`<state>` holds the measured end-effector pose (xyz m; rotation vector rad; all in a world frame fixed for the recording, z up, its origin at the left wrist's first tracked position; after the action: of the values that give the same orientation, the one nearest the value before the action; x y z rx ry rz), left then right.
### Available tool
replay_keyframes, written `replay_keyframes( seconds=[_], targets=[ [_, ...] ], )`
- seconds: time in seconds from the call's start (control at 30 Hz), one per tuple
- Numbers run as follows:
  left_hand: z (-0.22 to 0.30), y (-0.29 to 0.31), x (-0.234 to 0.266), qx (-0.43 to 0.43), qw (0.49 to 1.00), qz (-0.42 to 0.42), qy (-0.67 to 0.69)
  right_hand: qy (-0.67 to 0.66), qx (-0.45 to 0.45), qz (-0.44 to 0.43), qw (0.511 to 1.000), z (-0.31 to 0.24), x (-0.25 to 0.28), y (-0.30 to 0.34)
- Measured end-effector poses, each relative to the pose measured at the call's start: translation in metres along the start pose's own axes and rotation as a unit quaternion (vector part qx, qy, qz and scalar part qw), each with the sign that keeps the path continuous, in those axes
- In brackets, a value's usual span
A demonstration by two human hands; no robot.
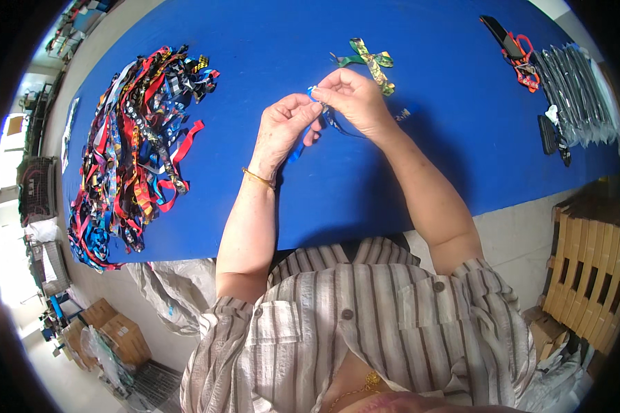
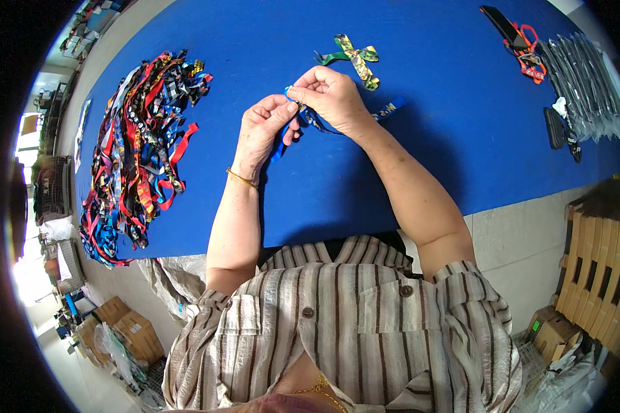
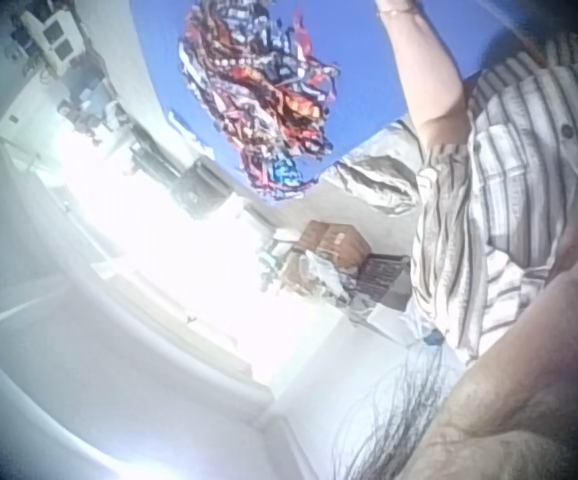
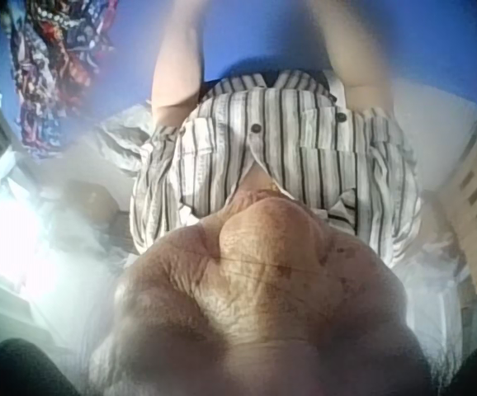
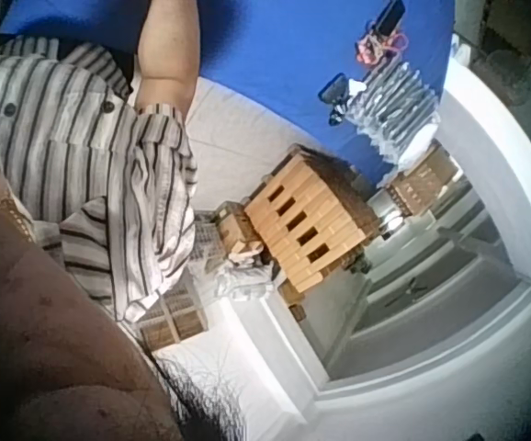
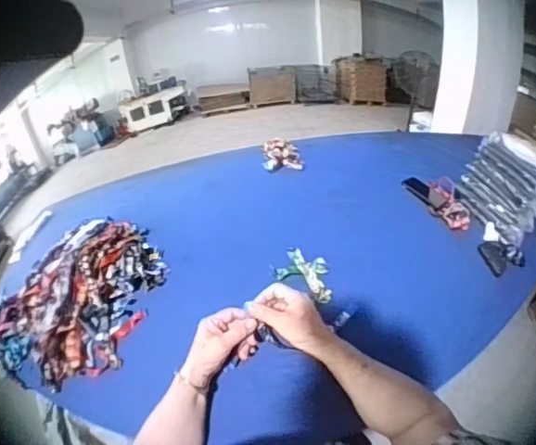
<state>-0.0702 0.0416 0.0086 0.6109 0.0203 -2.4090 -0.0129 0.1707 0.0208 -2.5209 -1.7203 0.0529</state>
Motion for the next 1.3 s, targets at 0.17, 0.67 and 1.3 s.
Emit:
replay_keyframes(
  seconds=[0.17,0.67,1.3],
  targets=[
    [0.003,0.000,0.001,-0.012,1.000,-0.004,-0.002,-0.029,0.016,-0.003,0.999,-0.002,-0.004,-0.001],
    [-0.002,0.002,0.000,0.001,1.000,-0.010,-0.008,-0.050,-0.018,-0.051,0.997,-0.006,-0.014,0.004],
    [0.015,-0.006,0.026,-0.087,0.974,0.021,0.208,0.087,-0.035,-0.119,0.989,0.003,-0.020,0.008]
  ],
)
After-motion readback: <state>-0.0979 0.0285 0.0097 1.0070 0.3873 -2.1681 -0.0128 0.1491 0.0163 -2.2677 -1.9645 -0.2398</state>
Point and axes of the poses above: each hand's wrist, its own y-axis away from the middle knuckle, its own x-axis out of the back of the hand, z = x × y, the point moved 7 cm from there along -y, towards the middle knuckle, and after that the axes turned 13 degrees about y, right-handed, at the moved point
